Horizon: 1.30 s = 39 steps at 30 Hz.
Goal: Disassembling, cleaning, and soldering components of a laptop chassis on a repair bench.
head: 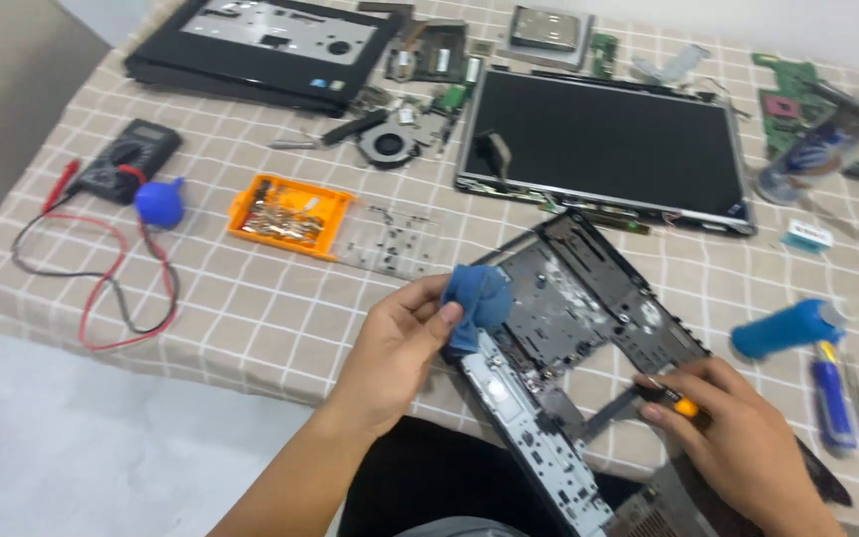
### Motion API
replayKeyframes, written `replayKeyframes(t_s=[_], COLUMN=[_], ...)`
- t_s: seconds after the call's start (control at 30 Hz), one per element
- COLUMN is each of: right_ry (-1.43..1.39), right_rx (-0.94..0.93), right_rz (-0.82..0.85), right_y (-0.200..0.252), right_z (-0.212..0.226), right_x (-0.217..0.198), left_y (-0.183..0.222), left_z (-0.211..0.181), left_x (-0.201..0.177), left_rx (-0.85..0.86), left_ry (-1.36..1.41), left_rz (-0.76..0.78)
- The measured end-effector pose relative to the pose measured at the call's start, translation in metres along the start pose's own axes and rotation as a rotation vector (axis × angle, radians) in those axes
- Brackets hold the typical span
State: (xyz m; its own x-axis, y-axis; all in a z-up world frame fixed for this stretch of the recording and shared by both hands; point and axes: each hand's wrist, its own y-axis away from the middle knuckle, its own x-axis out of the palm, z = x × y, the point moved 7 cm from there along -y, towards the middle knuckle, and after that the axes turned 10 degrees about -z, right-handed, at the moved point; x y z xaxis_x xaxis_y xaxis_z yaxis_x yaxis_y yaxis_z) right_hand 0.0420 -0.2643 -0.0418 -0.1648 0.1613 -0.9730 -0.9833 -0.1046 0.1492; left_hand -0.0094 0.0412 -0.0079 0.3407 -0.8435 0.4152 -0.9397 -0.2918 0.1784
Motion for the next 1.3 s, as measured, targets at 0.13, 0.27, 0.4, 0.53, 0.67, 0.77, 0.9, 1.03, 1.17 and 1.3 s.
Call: replayKeyframes(t_s=[0.13, 0.27, 0.4, 0.53, 0.67, 0.77, 0.9, 1.03, 1.17, 1.3], right_ry=[-0.056, -0.169, -0.294, -0.462, -0.354, -0.399, -0.465, -0.393, -0.408, -0.373], right_rx=[-0.063, -0.136, 0.027, 0.019, -0.166, -0.362, -0.417, -0.383, -0.414, -0.497], right_rz=[-0.046, -0.131, -0.131, -0.082, -0.129, -0.171, -0.135, -0.131, -0.12, -0.156], right_y=[-0.002, 0.001, 0.011, 0.013, 0.025, 0.034, 0.039, 0.04, 0.041, 0.044], right_z=[0.002, 0.0, 0.009, 0.008, 0.032, 0.049, 0.053, 0.049, 0.047, 0.053], right_x=[0.002, -0.008, -0.026, -0.018, -0.029, -0.032, -0.017, -0.007, -0.003, -0.005], left_y=[0.004, 0.0, 0.007, 0.01, 0.035, 0.053, 0.058, 0.054, 0.05, 0.045], left_z=[-0.021, -0.048, -0.062, -0.058, -0.049, -0.011, 0.03, 0.035, 0.034, 0.034], left_x=[-0.062, -0.124, -0.147, -0.135, -0.057, 0.014, 0.065, 0.066, 0.067, 0.068], left_rx=[0.021, 0.532, 0.769, 0.61, 0.931, 1.037, 0.918, 0.917, 0.905, 0.924], left_ry=[-0.589, -1.058, -1.319, -1.036, -1.101, -1.224, -1.241, -1.268, -1.276, -1.266], left_rz=[-0.191, -0.401, -0.422, -0.522, -0.358, -0.032, 0.408, 0.416, 0.365, 0.33])
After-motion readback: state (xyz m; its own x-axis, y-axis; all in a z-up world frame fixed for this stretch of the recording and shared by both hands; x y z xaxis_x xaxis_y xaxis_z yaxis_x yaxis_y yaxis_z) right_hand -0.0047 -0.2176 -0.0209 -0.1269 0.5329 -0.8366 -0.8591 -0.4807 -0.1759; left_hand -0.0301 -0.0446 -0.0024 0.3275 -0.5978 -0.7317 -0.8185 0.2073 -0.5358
